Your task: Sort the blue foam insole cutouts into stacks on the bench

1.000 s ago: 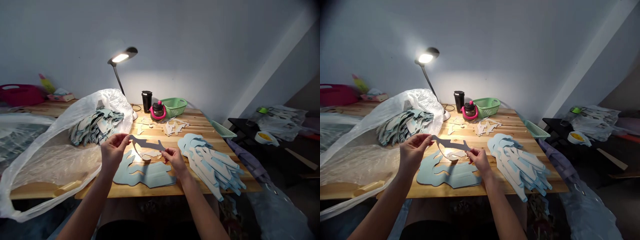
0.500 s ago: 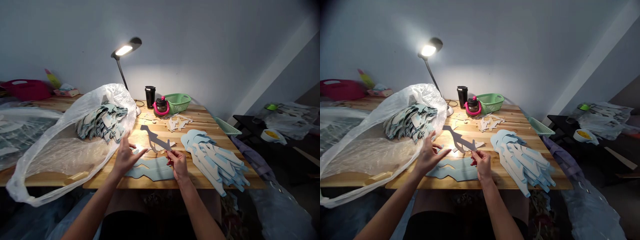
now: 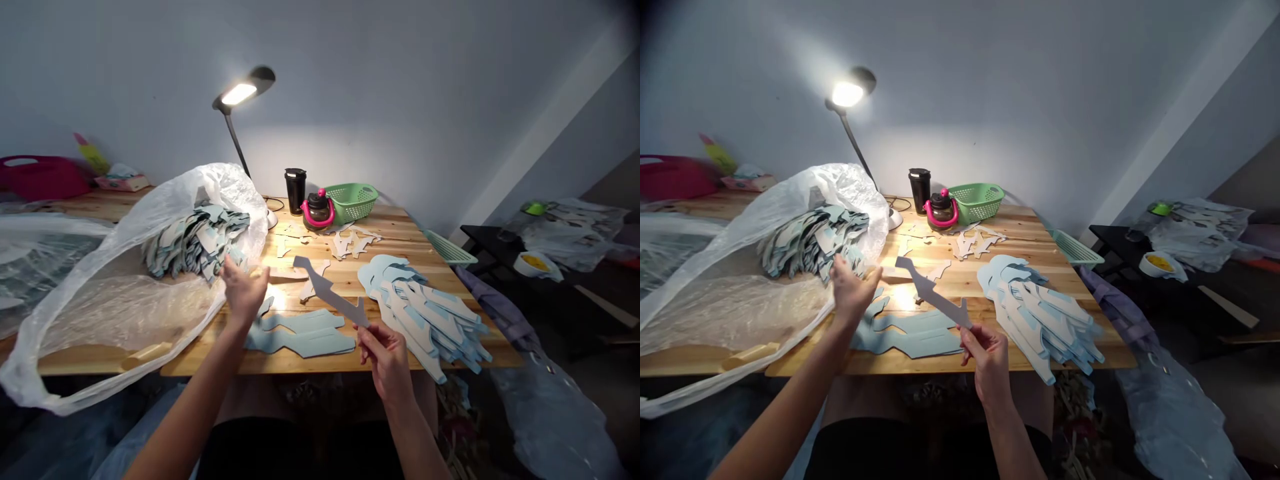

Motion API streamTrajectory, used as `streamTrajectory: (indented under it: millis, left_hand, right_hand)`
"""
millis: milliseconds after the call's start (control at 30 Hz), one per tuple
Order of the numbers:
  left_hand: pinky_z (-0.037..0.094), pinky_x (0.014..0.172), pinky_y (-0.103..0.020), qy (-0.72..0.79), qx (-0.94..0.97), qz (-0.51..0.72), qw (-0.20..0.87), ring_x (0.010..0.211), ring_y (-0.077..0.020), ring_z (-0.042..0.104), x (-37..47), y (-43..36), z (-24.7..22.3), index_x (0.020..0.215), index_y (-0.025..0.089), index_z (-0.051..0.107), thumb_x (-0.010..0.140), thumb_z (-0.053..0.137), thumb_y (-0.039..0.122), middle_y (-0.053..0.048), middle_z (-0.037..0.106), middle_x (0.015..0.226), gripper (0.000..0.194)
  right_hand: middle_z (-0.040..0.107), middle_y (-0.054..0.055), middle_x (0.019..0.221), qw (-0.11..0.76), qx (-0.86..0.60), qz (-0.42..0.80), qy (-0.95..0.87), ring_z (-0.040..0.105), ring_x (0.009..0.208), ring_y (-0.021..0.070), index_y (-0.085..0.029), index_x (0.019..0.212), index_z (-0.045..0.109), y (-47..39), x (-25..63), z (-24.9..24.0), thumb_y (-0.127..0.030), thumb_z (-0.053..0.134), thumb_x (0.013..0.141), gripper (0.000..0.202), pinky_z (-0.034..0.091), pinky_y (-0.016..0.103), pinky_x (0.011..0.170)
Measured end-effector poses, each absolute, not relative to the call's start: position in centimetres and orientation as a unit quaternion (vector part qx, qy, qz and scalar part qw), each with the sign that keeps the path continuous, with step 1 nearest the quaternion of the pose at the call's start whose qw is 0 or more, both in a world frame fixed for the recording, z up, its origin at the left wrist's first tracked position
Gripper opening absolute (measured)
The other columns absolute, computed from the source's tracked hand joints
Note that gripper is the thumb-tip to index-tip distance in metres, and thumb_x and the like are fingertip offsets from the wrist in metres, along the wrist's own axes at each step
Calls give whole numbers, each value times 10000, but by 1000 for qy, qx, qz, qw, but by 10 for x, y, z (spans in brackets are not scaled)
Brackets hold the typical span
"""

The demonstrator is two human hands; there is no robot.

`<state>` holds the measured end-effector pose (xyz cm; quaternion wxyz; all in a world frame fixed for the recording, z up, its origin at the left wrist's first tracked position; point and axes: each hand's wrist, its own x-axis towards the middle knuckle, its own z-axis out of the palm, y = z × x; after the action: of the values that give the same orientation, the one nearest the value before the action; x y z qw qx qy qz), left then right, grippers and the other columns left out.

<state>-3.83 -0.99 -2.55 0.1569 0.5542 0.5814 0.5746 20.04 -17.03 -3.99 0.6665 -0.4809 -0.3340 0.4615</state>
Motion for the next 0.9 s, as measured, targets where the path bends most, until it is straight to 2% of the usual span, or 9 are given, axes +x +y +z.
streamTrajectory:
  millis: [67, 100, 133, 200, 267, 367, 500, 733, 900]
  left_hand:
    - [601, 752, -332, 525, 598, 605, -1, 858, -200, 691, -37, -51, -29, 1310, 148, 552, 846, 733, 290, -199, 610, 1307, 518]
    - [605, 786, -326, 457, 663, 592, -34, 866, -191, 701, -34, -74, -30, 1281, 188, 587, 874, 711, 242, -155, 642, 1280, 429]
    - [603, 856, -333, 361, 751, 551, -43, 936, -199, 711, -30, -96, -29, 1252, 227, 621, 894, 688, 194, -119, 676, 1248, 365]
    - [545, 1043, -411, 199, 888, 414, -33, 1169, -242, 671, -22, -130, -28, 1294, 270, 639, 954, 601, 159, -93, 692, 1287, 360]
    - [498, 1109, -445, 127, 936, 328, -4, 1284, -256, 614, -18, -148, -28, 1389, 251, 602, 1010, 500, 159, -108, 679, 1335, 403]
    - [557, 1018, -384, 124, 928, 346, 53, 1216, -233, 659, -21, -152, -36, 1476, 207, 529, 1048, 433, 176, -136, 713, 1270, 440]
    - [569, 997, -392, 126, 912, 386, 67, 1203, -241, 672, -30, -153, -52, 1518, 194, 482, 1049, 414, 157, -137, 733, 1232, 475]
    - [513, 1097, -407, 145, 905, 397, 43, 1301, -249, 608, -34, -169, -69, 1466, 124, 539, 1046, 422, 140, -150, 702, 1297, 437]
    - [605, 958, -340, 198, 860, 452, 132, 1157, -217, 693, -27, -184, -73, 1381, 200, 627, 987, 537, 91, -113, 741, 1214, 418]
  right_hand:
    - [564, 4, 577, 641, -500, 465, -350, 420, 454, 83, -171, 703, 774, -179, 198, -53, -442, 825, 743, 278, 383, 216, 391]
    - [568, 4, 579, 625, -506, 471, -362, 428, 451, 84, -171, 691, 763, -184, 196, -58, -444, 814, 758, 286, 379, 216, 395]
    - [577, 4, 581, 608, -508, 482, -375, 434, 446, 84, -172, 681, 752, -188, 193, -62, -443, 805, 769, 290, 375, 218, 399]
    - [588, 1, 573, 573, -495, 518, -399, 441, 437, 86, -175, 669, 738, -198, 186, -67, -439, 794, 779, 291, 372, 219, 405]
    - [580, -7, 554, 546, -469, 560, -409, 427, 429, 82, -178, 649, 724, -207, 181, -67, -440, 791, 778, 300, 368, 216, 402]
    - [530, -23, 506, 511, -445, 611, -409, 403, 422, 77, -178, 614, 706, -216, 179, -66, -452, 780, 795, 337, 381, 210, 396]
    - [598, -10, 570, 511, -443, 639, -367, 428, 429, 74, -176, 711, 760, -218, 180, -70, -466, 803, 773, 300, 412, 201, 383]
    - [630, -5, 568, 515, -454, 647, -332, 444, 405, 67, -164, 698, 740, -218, 175, -74, -426, 850, 707, 284, 390, 177, 341]
    - [607, -19, 525, 528, -440, 646, -331, 432, 377, 64, -170, 671, 740, -221, 168, -71, -392, 837, 686, 243, 398, 183, 342]
